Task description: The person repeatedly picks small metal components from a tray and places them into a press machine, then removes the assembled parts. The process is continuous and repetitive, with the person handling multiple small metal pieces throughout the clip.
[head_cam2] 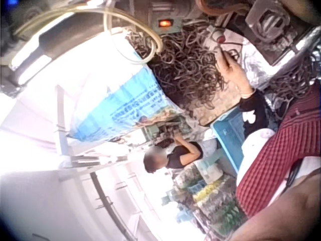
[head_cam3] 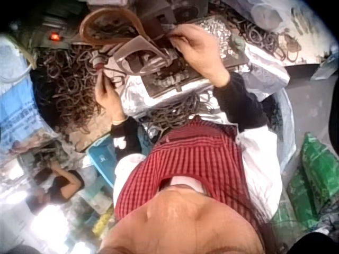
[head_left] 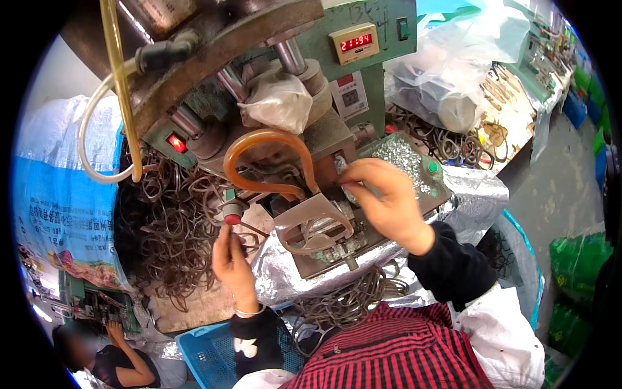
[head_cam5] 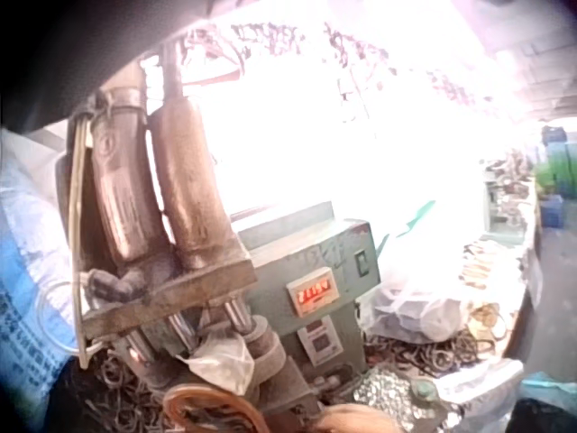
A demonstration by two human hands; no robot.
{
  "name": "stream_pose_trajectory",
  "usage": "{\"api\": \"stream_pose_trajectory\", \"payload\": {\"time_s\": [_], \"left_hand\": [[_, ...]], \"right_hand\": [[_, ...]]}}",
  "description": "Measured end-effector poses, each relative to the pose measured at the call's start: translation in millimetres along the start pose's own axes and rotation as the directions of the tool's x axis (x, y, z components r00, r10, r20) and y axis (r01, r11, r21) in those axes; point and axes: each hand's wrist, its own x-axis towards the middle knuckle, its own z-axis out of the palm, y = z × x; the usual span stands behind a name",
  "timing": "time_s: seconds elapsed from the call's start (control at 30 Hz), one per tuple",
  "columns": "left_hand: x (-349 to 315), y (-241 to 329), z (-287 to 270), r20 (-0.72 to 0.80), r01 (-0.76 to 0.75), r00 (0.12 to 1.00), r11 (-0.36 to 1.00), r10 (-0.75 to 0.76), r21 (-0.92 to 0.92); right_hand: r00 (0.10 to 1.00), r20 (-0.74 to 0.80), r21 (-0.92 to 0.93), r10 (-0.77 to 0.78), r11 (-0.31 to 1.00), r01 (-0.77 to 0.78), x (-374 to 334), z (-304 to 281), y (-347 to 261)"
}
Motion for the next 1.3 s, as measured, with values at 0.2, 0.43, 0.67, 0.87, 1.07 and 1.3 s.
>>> {"api": "stream_pose_trajectory", "payload": {"time_s": [0.2, 0.43, 0.67, 0.87, 1.07, 1.3], "left_hand": [[-38.5, -39.3, -1.6, -0.091, 0.221, 0.970, 0.973, -0.227, -0.067], [9.3, 89.5, 22.2, -0.254, -0.502, 0.855, 0.845, 0.453, -0.185], [20.4, 101.6, 24.9, -0.200, -0.377, 0.905, 0.926, 0.375, 0.026], [-11.7, 103.9, 42.3, 0.236, -0.757, 0.651, 0.639, 0.721, 0.135], [-10.2, 94.6, 57.1, 0.361, -0.822, 0.523, 0.569, 0.773, -0.027], [-7.1, 90.7, 56.5, 0.368, -0.844, 0.479, 0.533, 0.797, -0.054]], "right_hand": [[0.954, 0.041, 0.288, 0.298, 0.911, -0.297, -20.3, 29.7, -0.8], [0.935, 0.125, 0.503, 0.332, 0.791, -0.348, -14.3, 31.7, -15.7], [0.933, 0.152, 0.285, 0.327, 0.889, -0.358, -11.9, 20.2, -59.0], [0.992, 0.118, -0.198, 0.036, 0.980, -0.012, -5.0, -3.7, -2.2], [0.996, -0.072, -0.783, 0.057, 0.615, -0.092, -47.2, -39.8, 77.3], [0.977, -0.208, -0.629, -0.047, 0.771, -0.097, -18.5, -53.9, 67.0]]}}
